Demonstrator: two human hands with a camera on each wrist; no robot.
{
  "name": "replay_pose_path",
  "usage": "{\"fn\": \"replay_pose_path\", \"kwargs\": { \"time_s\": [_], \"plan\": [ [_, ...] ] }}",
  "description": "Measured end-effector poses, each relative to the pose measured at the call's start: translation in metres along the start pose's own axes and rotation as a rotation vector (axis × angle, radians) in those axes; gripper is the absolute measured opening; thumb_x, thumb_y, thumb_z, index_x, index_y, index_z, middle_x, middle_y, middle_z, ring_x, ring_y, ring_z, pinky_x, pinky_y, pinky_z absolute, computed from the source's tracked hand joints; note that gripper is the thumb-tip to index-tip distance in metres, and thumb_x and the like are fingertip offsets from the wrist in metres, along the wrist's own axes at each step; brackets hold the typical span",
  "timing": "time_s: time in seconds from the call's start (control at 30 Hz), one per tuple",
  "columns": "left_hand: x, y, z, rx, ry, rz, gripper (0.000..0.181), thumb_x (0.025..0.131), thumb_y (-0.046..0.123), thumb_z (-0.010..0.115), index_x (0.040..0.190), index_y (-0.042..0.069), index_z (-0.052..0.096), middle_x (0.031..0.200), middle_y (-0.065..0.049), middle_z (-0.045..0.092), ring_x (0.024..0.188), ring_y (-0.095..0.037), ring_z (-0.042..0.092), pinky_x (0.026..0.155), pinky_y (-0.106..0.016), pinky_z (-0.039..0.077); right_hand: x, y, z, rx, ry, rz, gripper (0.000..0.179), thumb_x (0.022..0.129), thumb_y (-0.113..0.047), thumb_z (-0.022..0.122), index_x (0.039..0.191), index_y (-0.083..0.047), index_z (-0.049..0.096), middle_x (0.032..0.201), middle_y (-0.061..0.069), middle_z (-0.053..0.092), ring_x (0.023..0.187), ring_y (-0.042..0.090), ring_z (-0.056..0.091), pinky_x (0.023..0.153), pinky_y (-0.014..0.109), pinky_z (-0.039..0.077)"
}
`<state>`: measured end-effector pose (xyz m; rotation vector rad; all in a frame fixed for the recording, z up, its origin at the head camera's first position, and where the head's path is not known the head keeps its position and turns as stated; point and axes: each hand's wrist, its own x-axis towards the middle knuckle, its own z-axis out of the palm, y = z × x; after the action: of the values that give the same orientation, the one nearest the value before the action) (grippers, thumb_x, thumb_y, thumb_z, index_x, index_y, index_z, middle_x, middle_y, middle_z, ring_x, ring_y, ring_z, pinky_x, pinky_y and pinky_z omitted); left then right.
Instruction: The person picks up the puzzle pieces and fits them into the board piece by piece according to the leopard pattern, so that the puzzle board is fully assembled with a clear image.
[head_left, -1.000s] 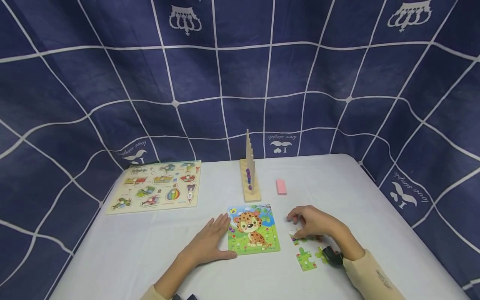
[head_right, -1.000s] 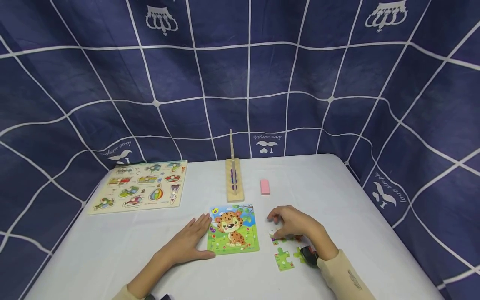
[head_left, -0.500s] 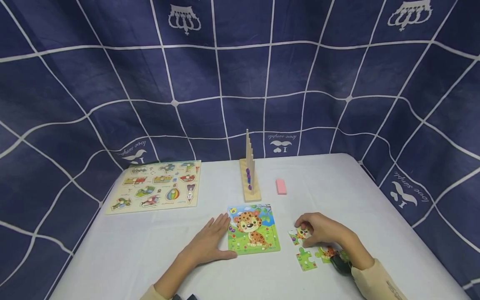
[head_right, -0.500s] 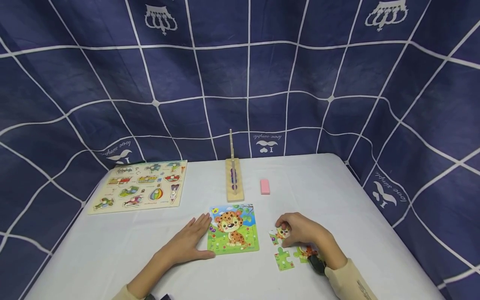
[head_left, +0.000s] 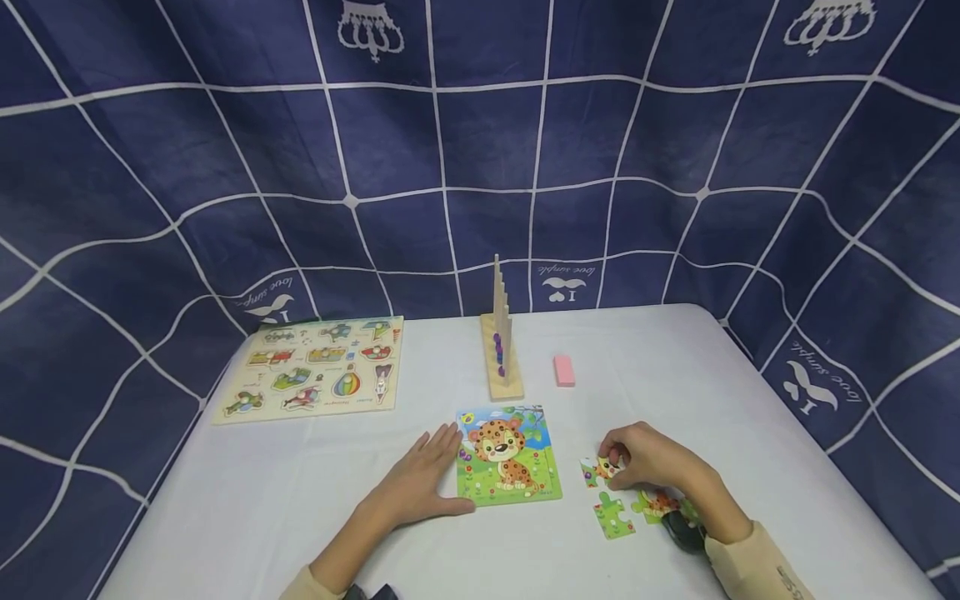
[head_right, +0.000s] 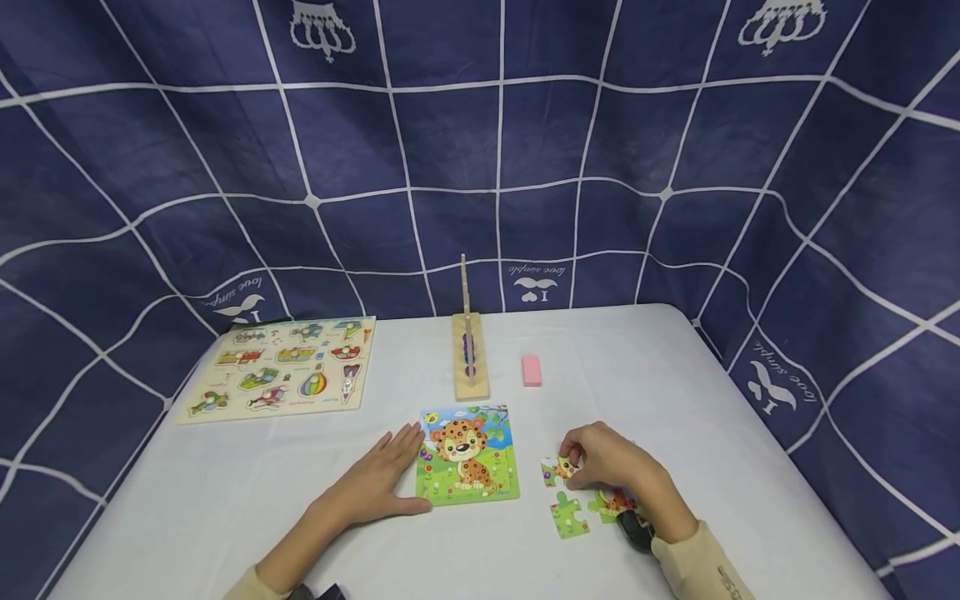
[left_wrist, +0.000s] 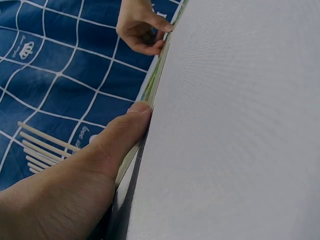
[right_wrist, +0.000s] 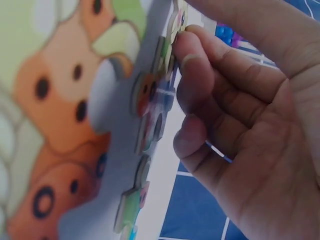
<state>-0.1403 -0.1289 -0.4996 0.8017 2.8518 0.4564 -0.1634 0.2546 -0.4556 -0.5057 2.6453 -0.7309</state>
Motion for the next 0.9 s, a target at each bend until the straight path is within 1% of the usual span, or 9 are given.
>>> {"fn": "replay_pose_path", "kwargs": {
  "time_s": [0.13, 0.27, 0.57, 0.77, 0.9],
  "plan": [
    [0.001, 0.0, 0.0, 0.004, 0.004, 0.003, 0.113, 0.075, 0.081, 0.054, 0.154, 0.005, 0.025, 0.163, -0.011, 0.02, 0.151, -0.027, 0.019, 0.124, -0.046, 0.019, -0.002, 0.003, 0.001, 0.023, 0.006, -0.01, 0.029, 0.067, -0.018, 0.088, 0.088, -0.015, 0.069, 0.073, -0.007, 0.059, 0.064, 0.005, 0.05, 0.055, 0.019, 0.044],
    [0.0, 0.001, 0.0, 0.006, 0.007, 0.004, 0.113, 0.075, 0.081, 0.055, 0.154, 0.004, 0.025, 0.162, -0.012, 0.021, 0.151, -0.027, 0.02, 0.124, -0.046, 0.019, -0.003, 0.007, 0.003, 0.047, 0.017, -0.028, 0.029, 0.067, -0.021, 0.087, 0.089, -0.014, 0.069, 0.073, -0.007, 0.06, 0.063, 0.003, 0.051, 0.053, 0.019, 0.046],
    [0.001, 0.0, 0.003, 0.007, 0.017, 0.008, 0.113, 0.075, 0.081, 0.054, 0.153, 0.004, 0.026, 0.162, -0.012, 0.022, 0.151, -0.027, 0.021, 0.124, -0.046, 0.02, -0.004, 0.012, 0.005, 0.019, 0.087, -0.114, 0.027, 0.068, -0.018, 0.086, 0.087, -0.014, 0.068, 0.07, -0.008, 0.059, 0.062, 0.0, 0.048, 0.053, 0.017, 0.044],
    [0.001, -0.001, 0.003, 0.017, 0.019, 0.012, 0.113, 0.075, 0.081, 0.054, 0.153, 0.004, 0.026, 0.162, -0.012, 0.022, 0.151, -0.027, 0.022, 0.124, -0.046, 0.02, -0.003, 0.014, 0.006, 0.011, 0.103, -0.113, 0.026, 0.066, -0.018, 0.084, 0.086, -0.016, 0.069, 0.07, -0.01, 0.059, 0.062, 0.0, 0.05, 0.055, 0.017, 0.046],
    [0.0, -0.001, 0.003, 0.015, 0.019, 0.011, 0.113, 0.075, 0.081, 0.054, 0.153, 0.004, 0.026, 0.162, -0.012, 0.022, 0.151, -0.027, 0.021, 0.124, -0.046, 0.02, -0.001, 0.014, 0.005, 0.026, 0.116, -0.126, 0.027, 0.065, -0.017, 0.085, 0.087, -0.015, 0.069, 0.07, -0.009, 0.059, 0.063, 0.002, 0.051, 0.056, 0.017, 0.047]
  ]
}}
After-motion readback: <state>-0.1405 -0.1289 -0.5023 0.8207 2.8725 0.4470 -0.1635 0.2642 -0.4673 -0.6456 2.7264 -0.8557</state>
